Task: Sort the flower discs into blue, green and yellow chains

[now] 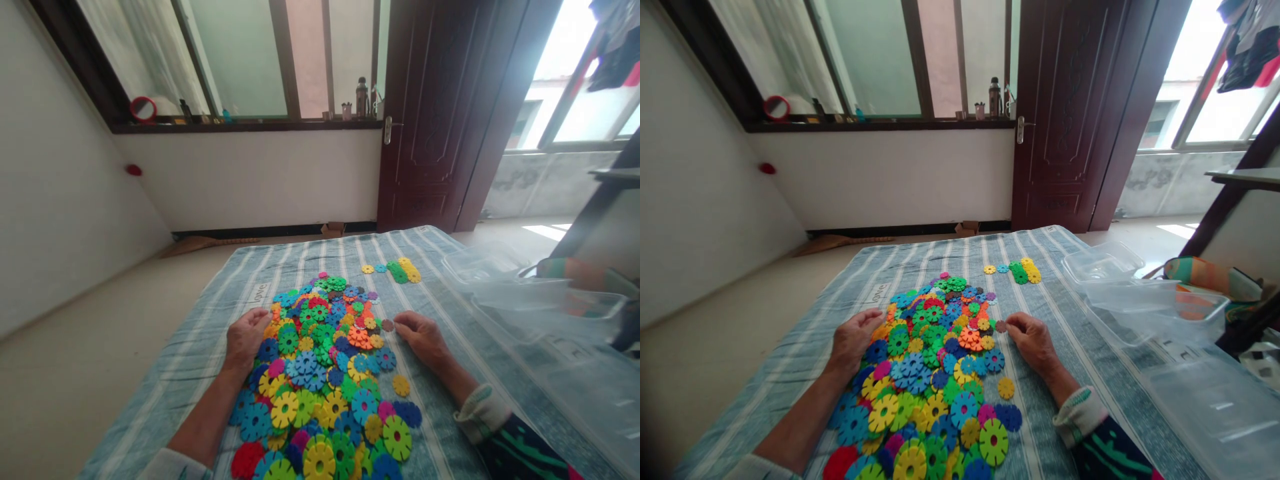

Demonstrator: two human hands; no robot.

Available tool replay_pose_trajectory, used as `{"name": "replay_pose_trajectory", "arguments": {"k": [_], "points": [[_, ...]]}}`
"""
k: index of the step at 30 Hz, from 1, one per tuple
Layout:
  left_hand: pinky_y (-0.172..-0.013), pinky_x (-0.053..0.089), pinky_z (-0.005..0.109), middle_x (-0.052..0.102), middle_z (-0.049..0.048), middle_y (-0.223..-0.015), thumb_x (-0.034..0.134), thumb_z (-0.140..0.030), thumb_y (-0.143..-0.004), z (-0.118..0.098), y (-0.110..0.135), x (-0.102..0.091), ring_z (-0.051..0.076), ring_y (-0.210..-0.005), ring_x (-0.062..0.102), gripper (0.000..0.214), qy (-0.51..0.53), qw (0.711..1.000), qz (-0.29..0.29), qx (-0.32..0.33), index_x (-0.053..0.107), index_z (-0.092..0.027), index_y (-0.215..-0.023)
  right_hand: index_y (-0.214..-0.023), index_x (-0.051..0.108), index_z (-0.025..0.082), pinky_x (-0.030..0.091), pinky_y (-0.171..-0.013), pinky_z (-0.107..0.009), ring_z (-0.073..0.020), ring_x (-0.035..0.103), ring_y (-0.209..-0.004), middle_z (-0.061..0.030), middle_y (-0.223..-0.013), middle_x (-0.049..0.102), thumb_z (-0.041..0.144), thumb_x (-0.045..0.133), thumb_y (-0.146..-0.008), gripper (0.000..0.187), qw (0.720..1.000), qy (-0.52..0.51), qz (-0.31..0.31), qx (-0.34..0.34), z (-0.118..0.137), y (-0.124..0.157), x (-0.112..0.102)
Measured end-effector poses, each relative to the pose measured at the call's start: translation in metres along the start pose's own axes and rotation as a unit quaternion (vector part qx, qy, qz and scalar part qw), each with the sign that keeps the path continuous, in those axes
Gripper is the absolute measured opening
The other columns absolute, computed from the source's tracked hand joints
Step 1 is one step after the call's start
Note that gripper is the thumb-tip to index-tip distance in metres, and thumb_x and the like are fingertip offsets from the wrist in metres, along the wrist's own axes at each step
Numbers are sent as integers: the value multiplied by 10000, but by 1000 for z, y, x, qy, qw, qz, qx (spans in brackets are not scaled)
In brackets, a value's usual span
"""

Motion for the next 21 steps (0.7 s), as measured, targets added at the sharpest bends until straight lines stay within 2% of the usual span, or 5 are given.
{"name": "replay_pose_trajectory", "arguments": {"k": [9, 21], "points": [[-814, 519, 331, 731, 37, -836, 709, -374, -574, 0, 15, 6, 215, -835, 672, 325, 114, 993, 32, -15, 691, -166, -823, -728, 684, 192, 415, -605, -268, -157, 519, -613, -8, -644, 605, 423, 582, -738, 253, 1000, 7, 2, 3, -2, 3, 0], [-879, 486, 362, 718, 52, -846, 746, -387, -535, -8, 27, 20, 216, -867, 648, 333, 171, 982, 75, -13, 695, -148, -760, -745, 682, 183, 412, -610, -270, -154, 523, -618, -3, -649, 607, 441, 602, -728, 270, 1000, 7, 9, 24, -6, 5, -1]]}}
Point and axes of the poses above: each hand's wrist, its own y-axis away from the middle knuckle, its own x-axis out of the palm, z = x × y, the point moved 9 cm from there along -y, towards the middle knuckle
